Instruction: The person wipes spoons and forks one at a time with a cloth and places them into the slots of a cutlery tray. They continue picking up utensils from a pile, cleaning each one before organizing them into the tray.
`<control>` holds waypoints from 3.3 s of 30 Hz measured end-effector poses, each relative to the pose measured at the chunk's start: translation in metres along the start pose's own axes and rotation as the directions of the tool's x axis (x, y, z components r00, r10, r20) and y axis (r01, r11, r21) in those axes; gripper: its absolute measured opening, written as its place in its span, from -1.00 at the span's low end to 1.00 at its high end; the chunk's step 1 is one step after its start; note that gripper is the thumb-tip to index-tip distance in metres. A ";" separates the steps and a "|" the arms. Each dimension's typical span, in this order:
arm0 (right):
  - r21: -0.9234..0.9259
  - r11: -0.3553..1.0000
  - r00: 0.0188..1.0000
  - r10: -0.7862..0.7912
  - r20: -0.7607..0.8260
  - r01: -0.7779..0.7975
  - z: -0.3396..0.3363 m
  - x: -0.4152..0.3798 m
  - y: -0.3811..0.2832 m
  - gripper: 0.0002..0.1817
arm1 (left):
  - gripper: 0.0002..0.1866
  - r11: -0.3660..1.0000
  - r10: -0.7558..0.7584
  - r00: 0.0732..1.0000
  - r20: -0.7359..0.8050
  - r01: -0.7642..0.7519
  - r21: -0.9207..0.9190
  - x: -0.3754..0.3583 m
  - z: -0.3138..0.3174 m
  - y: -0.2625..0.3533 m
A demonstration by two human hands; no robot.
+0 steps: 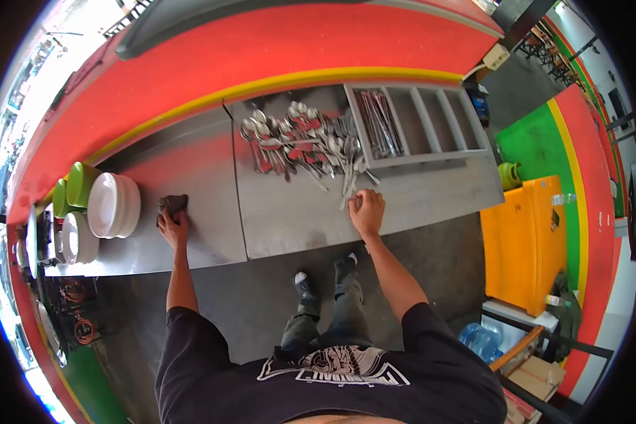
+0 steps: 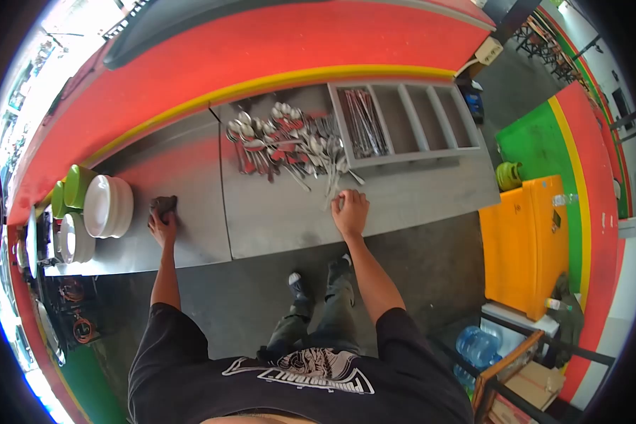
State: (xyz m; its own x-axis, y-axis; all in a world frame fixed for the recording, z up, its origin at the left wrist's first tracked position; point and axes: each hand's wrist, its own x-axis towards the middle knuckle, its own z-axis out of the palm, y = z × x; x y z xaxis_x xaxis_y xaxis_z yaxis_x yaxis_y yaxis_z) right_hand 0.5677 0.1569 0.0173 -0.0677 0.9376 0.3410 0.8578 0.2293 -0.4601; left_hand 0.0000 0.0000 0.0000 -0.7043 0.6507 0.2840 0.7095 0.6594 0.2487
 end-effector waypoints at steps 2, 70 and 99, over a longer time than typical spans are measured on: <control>0.004 1.000 0.999 -0.022 -0.046 0.022 -0.022 0.004 -0.007 -0.81 | -0.37 0.990 0.005 0.994 -0.107 -0.021 -0.141 -0.016 -0.014 0.035; 0.004 0.996 0.991 -0.087 0.104 0.087 0.000 0.008 -0.012 -0.77 | -0.56 0.620 0.578 0.792 0.196 -0.269 -0.737 -0.205 -0.029 0.361; 0.385 0.921 0.995 -0.034 -0.091 0.067 -0.027 0.008 0.008 -0.80 | -0.75 0.545 0.153 0.972 0.180 0.069 -0.836 -0.151 -0.013 0.397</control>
State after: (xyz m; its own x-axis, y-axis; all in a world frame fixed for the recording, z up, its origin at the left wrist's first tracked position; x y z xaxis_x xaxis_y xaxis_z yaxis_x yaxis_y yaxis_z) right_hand 0.5876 0.1586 0.0388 -0.0502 0.9015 0.4299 0.5893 0.3743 -0.7160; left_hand 0.3887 0.1588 0.0676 -0.5804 0.8009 0.1471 0.3590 0.0894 0.9291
